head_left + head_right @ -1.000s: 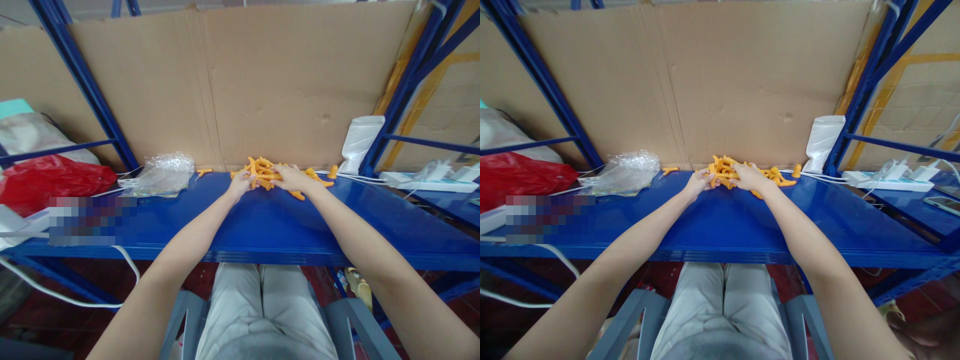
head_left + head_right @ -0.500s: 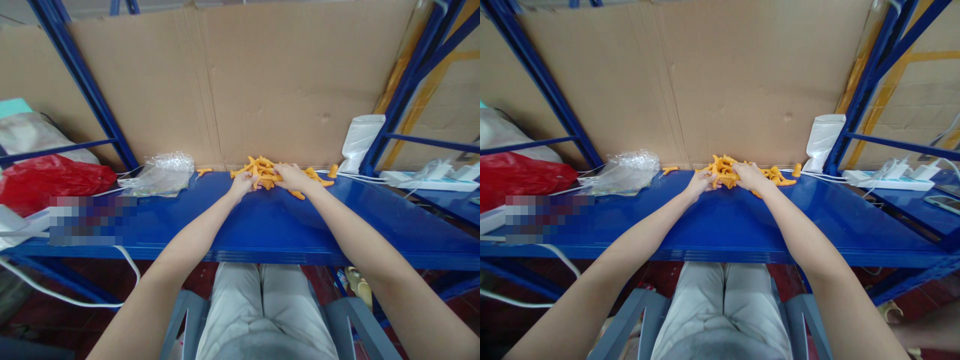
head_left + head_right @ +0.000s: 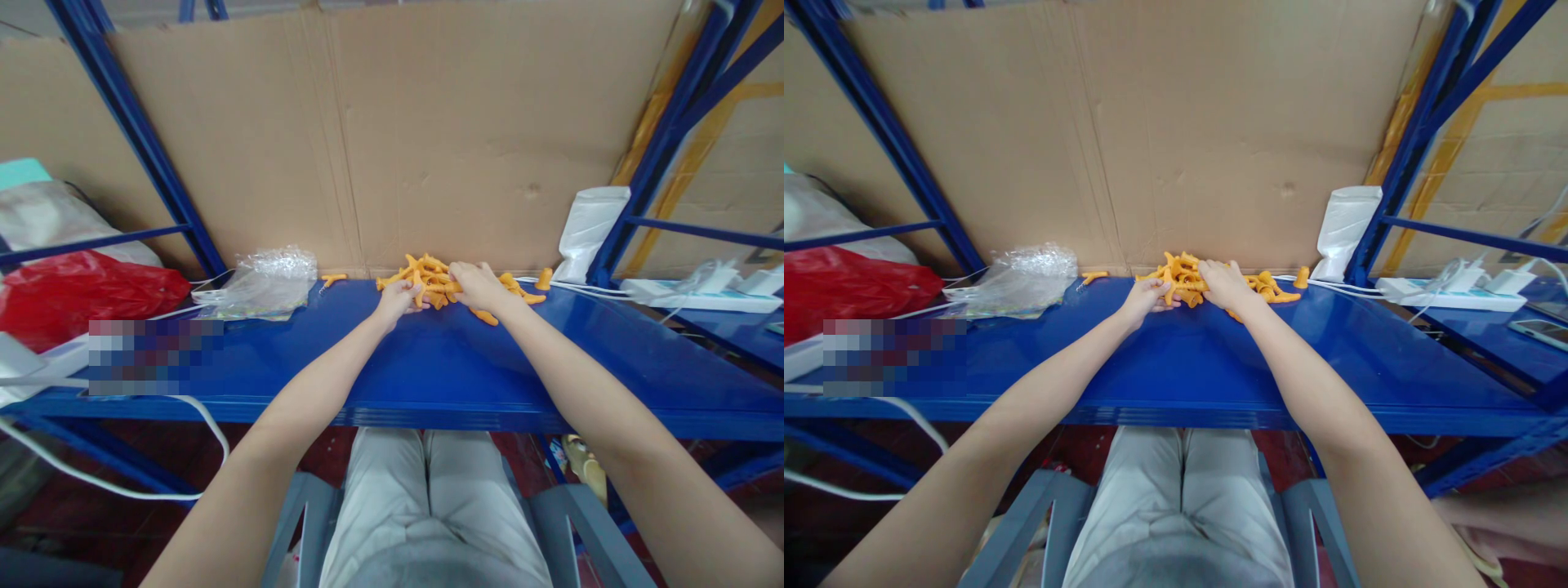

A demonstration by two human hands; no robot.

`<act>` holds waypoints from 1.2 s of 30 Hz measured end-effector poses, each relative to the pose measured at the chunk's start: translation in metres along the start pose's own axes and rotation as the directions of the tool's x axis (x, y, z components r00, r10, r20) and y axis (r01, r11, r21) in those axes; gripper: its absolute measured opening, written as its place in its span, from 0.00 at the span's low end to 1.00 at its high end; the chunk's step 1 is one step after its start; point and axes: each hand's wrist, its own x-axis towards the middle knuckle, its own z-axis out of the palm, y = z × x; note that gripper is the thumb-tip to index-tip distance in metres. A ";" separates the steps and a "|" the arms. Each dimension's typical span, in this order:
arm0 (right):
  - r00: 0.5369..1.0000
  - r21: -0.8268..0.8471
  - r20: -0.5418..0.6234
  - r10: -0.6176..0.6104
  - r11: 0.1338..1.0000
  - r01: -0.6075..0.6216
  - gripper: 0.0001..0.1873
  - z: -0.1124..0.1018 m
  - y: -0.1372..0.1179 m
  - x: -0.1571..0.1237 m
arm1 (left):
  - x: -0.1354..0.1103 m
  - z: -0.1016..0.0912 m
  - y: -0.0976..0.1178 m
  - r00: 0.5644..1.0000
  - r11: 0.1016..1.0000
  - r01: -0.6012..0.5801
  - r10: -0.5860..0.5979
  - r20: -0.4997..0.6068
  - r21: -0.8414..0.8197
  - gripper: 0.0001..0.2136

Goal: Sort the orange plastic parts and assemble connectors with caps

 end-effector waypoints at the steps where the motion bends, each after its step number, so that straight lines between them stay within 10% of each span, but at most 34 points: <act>1: 1.000 -0.011 -0.002 0.000 1.000 0.000 0.15 -0.001 -0.001 0.000 | 0.000 0.000 0.000 1.000 1.000 0.001 -0.001 0.006 -0.007 0.04; 36: 0.990 -0.018 0.095 0.108 0.994 -0.107 0.16 0.003 0.021 -0.001 | -0.008 -0.008 0.008 0.998 1.000 -0.006 0.007 -0.062 0.014 0.06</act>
